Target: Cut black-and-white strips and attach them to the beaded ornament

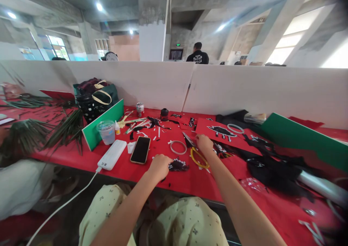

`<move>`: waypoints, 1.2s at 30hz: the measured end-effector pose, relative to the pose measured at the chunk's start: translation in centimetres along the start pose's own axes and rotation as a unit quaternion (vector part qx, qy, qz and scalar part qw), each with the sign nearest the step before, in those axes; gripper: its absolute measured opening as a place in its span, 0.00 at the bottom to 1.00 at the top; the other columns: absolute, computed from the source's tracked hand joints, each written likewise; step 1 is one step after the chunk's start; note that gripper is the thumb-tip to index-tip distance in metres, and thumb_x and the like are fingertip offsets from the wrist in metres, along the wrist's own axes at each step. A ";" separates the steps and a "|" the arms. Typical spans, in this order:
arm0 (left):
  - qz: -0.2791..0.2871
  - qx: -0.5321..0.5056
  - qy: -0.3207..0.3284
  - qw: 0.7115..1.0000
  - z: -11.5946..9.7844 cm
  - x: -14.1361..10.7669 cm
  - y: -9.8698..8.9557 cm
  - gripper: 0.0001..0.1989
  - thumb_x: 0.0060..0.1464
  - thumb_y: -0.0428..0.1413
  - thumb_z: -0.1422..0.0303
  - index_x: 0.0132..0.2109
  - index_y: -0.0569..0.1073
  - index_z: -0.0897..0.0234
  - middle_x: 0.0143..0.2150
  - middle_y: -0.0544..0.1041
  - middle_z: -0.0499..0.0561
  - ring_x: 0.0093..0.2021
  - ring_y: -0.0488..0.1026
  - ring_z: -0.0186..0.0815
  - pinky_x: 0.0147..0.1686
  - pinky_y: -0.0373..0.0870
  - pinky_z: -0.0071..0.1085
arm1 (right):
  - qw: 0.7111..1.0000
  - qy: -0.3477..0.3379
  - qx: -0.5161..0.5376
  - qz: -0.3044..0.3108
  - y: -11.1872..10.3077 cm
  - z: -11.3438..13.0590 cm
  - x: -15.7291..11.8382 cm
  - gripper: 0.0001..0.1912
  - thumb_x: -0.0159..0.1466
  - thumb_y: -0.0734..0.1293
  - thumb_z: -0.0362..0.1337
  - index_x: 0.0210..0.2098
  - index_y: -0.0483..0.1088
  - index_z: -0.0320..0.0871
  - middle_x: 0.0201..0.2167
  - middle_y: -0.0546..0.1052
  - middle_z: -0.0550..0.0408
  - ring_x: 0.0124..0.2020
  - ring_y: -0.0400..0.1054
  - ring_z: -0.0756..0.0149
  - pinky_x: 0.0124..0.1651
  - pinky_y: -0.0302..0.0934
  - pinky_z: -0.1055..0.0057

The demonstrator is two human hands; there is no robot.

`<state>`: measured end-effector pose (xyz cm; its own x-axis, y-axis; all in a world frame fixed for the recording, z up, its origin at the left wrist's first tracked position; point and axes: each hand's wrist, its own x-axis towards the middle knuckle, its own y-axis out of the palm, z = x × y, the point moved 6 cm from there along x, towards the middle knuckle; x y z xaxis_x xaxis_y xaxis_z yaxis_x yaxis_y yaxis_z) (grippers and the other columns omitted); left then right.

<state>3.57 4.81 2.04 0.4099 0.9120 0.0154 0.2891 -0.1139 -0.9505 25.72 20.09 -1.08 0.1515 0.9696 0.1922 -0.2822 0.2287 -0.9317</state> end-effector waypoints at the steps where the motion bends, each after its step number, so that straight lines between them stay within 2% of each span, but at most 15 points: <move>1: -0.002 -0.002 0.011 1.000 0.1 -0.1 -0.1 0.23 0.51 0.47 0.81 0.50 0.75 0.60 0.43 0.79 0.57 0.46 0.73 0.43 0.48 0.68 0.37 | 0.999 -0.003 0.044 -0.020 -0.4 0.4 -0.2 0.13 0.63 0.58 0.35 0.39 0.73 0.42 0.40 0.77 0.45 0.42 0.70 0.60 0.41 0.60 0.69; 3: -0.004 -0.003 0.036 0.999 0.3 -0.3 -0.3 0.25 0.51 0.46 0.81 0.52 0.74 0.58 0.44 0.78 0.57 0.46 0.73 0.43 0.49 0.67 0.37 | 0.979 -0.010 0.186 -0.083 -1.6 1.6 -0.9 0.14 0.64 0.57 0.38 0.40 0.72 0.41 0.38 0.77 0.47 0.39 0.70 0.62 0.40 0.60 0.71; 6: 0.000 -0.015 0.054 0.998 0.7 -0.4 0.0 0.28 0.50 0.45 0.84 0.54 0.72 0.57 0.46 0.77 0.56 0.49 0.71 0.41 0.52 0.65 0.36 | 0.912 -0.025 0.381 -0.150 -3.3 4.3 -2.2 0.16 0.62 0.58 0.42 0.39 0.71 0.37 0.34 0.77 0.47 0.35 0.70 0.64 0.40 0.62 0.71; 9: -0.013 -0.032 0.050 0.998 1.0 -0.3 0.4 0.31 0.48 0.45 0.86 0.57 0.68 0.58 0.53 0.72 0.55 0.55 0.66 0.40 0.55 0.62 0.35 | 0.879 -0.062 0.457 -0.118 -4.2 8.4 -3.9 0.17 0.56 0.64 0.47 0.33 0.72 0.38 0.30 0.77 0.48 0.32 0.70 0.63 0.38 0.62 0.70; 12: -0.086 -0.074 -0.018 0.993 2.0 0.1 -0.2 0.30 0.48 0.46 0.85 0.58 0.66 0.65 0.57 0.66 0.60 0.57 0.64 0.42 0.56 0.61 0.37 | 0.865 -0.115 0.481 -0.085 -5.1 12.2 -6.5 0.14 0.54 0.66 0.46 0.29 0.72 0.40 0.27 0.77 0.51 0.30 0.70 0.64 0.37 0.63 0.69; 14: -0.161 -0.174 -0.081 0.968 3.4 0.3 -1.1 0.28 0.48 0.46 0.84 0.57 0.67 0.68 0.54 0.69 0.62 0.52 0.69 0.41 0.54 0.64 0.36 | 0.864 -0.144 0.474 -0.088 -5.3 13.6 -8.6 0.11 0.54 0.66 0.43 0.27 0.71 0.40 0.26 0.77 0.52 0.29 0.70 0.65 0.36 0.63 0.70; 17: -0.234 -0.390 -0.133 0.881 5.2 0.3 -1.8 0.23 0.49 0.46 0.82 0.52 0.72 0.69 0.47 0.75 0.60 0.45 0.73 0.40 0.48 0.69 0.35 | 0.873 -0.166 0.454 -0.067 -4.4 14.6 -11.3 0.08 0.56 0.65 0.40 0.28 0.71 0.41 0.26 0.77 0.53 0.28 0.70 0.66 0.36 0.63 0.71; 19: -0.234 -0.501 -0.140 0.822 5.8 0.3 -1.8 0.20 0.48 0.47 0.81 0.46 0.75 0.69 0.42 0.77 0.58 0.43 0.74 0.40 0.44 0.70 0.35 | 0.893 -0.170 0.414 -0.042 -3.1 14.7 -12.4 0.06 0.57 0.63 0.37 0.29 0.71 0.42 0.27 0.77 0.53 0.30 0.70 0.65 0.36 0.63 0.70; 22: -0.212 -0.606 -0.162 0.749 5.9 -0.2 -1.4 0.16 0.44 0.50 0.81 0.38 0.78 0.70 0.36 0.79 0.56 0.36 0.76 0.39 0.40 0.71 0.34 | 0.914 -0.178 0.364 -0.016 -1.8 14.8 -12.9 0.06 0.59 0.62 0.35 0.29 0.72 0.44 0.28 0.77 0.54 0.31 0.70 0.66 0.37 0.62 0.71; 25: -0.185 -0.696 -0.176 0.671 5.9 -0.6 -0.7 0.14 0.41 0.52 0.80 0.35 0.78 0.71 0.31 0.79 0.56 0.34 0.77 0.39 0.39 0.72 0.34 | 0.905 -0.188 0.382 -0.015 -1.6 14.9 -12.6 0.06 0.59 0.62 0.35 0.31 0.72 0.44 0.29 0.77 0.56 0.31 0.70 0.67 0.37 0.61 0.72; 27: -0.172 -0.733 -0.176 0.634 6.0 -0.7 -0.4 0.12 0.39 0.53 0.80 0.33 0.78 0.71 0.30 0.79 0.56 0.35 0.77 0.39 0.39 0.71 0.33 | 0.899 -0.190 0.395 -0.018 -1.5 15.1 -12.4 0.06 0.59 0.63 0.34 0.32 0.72 0.43 0.28 0.77 0.56 0.31 0.70 0.67 0.36 0.62 0.73; 29: -0.182 -0.739 -0.188 0.621 6.4 -0.8 -0.2 0.11 0.39 0.54 0.79 0.33 0.78 0.71 0.30 0.79 0.56 0.36 0.77 0.39 0.39 0.71 0.32 | 0.899 -0.193 0.393 -0.011 -1.3 15.3 -12.2 0.05 0.58 0.63 0.33 0.31 0.72 0.43 0.27 0.77 0.56 0.30 0.70 0.67 0.36 0.62 0.73; 33: -0.209 -0.704 -0.221 0.642 6.9 -0.8 -0.2 0.13 0.40 0.55 0.78 0.36 0.77 0.70 0.28 0.79 0.53 0.34 0.77 0.38 0.35 0.70 0.29 | 0.902 -0.203 0.381 0.016 -0.7 15.7 -12.1 0.06 0.57 0.64 0.30 0.32 0.73 0.43 0.29 0.78 0.55 0.33 0.72 0.67 0.39 0.62 0.74; 36: -0.205 -0.698 -0.231 0.646 6.6 -0.9 -0.4 0.14 0.42 0.54 0.78 0.39 0.75 0.70 0.27 0.78 0.52 0.32 0.77 0.36 0.34 0.70 0.29 | 0.912 -0.212 0.349 0.020 -0.5 15.7 -12.2 0.08 0.57 0.64 0.29 0.33 0.74 0.44 0.31 0.79 0.55 0.33 0.72 0.67 0.40 0.62 0.73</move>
<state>-2.62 6.67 0.36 -0.1572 0.9620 -0.2233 0.9225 0.2238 0.3146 9.15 9.48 1.92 -0.2104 0.8907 0.4030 -0.8369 0.0489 -0.5451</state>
